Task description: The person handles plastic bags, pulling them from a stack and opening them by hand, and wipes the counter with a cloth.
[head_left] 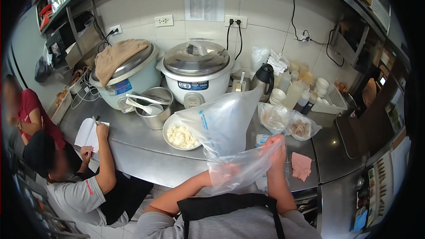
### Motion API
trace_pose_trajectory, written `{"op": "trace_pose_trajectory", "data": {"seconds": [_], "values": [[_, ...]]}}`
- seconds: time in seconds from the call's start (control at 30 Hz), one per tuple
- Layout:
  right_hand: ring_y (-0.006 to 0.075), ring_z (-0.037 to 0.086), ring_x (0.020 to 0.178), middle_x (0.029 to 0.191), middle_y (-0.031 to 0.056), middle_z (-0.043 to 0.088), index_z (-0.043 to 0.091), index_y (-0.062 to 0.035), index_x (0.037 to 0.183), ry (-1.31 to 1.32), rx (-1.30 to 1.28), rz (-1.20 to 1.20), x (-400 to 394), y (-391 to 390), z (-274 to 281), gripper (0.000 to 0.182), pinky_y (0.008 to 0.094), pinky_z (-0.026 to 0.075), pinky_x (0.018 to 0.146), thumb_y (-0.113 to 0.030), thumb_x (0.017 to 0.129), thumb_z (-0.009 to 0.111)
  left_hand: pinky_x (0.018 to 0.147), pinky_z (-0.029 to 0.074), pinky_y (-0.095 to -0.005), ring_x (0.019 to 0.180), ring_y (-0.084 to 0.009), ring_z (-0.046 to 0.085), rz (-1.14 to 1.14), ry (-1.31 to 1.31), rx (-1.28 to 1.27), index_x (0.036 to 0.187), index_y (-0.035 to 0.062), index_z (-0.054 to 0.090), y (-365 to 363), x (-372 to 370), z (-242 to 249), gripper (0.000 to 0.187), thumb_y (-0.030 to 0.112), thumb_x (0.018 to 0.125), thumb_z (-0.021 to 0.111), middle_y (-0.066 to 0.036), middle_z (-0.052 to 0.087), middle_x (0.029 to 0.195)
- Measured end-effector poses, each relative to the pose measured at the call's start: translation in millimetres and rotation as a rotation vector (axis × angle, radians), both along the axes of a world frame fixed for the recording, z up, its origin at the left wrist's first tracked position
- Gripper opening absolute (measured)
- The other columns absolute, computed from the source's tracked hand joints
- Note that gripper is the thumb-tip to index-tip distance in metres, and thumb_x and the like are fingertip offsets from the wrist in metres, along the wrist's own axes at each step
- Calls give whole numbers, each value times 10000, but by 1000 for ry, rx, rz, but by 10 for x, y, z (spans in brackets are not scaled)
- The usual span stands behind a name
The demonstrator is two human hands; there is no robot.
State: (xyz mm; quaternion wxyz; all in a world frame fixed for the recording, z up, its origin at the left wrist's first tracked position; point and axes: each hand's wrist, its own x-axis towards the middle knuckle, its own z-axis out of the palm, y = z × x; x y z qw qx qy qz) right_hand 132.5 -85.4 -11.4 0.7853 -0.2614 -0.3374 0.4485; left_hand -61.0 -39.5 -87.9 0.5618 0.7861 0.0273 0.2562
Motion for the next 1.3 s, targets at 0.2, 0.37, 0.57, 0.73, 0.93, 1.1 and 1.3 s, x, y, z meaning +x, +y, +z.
{"op": "trace_pose_trajectory", "data": {"seconds": [0.2, 0.37, 0.57, 0.73, 0.93, 1.1, 1.3], "values": [[100, 422, 477, 593, 18, 445, 452, -72, 716, -29, -242, 76, 11, 167, -312, 196, 222, 359, 422, -216, 848, 440, 804, 378, -366, 840, -242, 497, -15, -140, 194, 838, 39, 550, 5, -260, 755, 224, 234, 836, 439, -96, 537, 814], [99, 400, 471, 577, 12, 439, 461, -74, 647, -84, -281, 751, 170, 126, -514, 264, 223, 313, 423, -275, 816, 474, 635, 413, -289, 608, -157, 452, -250, -729, -707, 730, 67, 482, 5, -480, 1074, 242, 239, 866, 379, -40, 458, 651], [129, 450, 589, 675, 1, 458, 503, -66, 991, 196, 55, 485, 130, 592, 615, 342, 278, 386, 543, -359, 845, 404, 548, 404, -237, 586, -131, 439, -62, -887, -1133, 979, 120, 486, 525, -482, 1143, 238, 298, 865, 377, -18, 531, 797], [137, 511, 640, 781, 1, 525, 454, -38, 1096, -56, -280, 447, 113, 1364, 1079, 384, 272, 447, 617, -330, 849, 416, 643, 438, -294, 732, -141, 501, 317, -922, -1411, 969, 68, 499, 1053, -253, 749, 276, 287, 851, 381, -45, 543, 847], [106, 562, 595, 782, 24, 581, 542, -50, 920, -73, -784, 464, 300, 1516, -946, 252, 199, 454, 439, -225, 858, 372, 578, 483, -284, 753, -169, 557, -275, -654, -1439, 1015, 78, 478, 1206, -249, -1253, 265, 261, 851, 377, -81, 553, 909], [176, 562, 773, 875, 94, 576, 488, -81, 1034, -243, -955, 209, 222, 1103, -1582, 248, 327, 472, 587, -184, 835, 383, 586, 482, -284, 783, -170, 564, 799, -120, -1267, 1018, 44, 481, 530, 35, -899, 261, 230, 845, 420, -73, 562, 907], [210, 545, 788, 891, 116, 576, 508, -31, 1004, -421, -874, -119, 236, 1200, -1720, 247, 334, 448, 642, -129, 796, 419, 607, 475, -288, 805, -166, 558, 730, -3, -1157, 1086, 32, 464, 640, 78, -802, 312, 146, 797, 489, -89, 561, 954]]}}
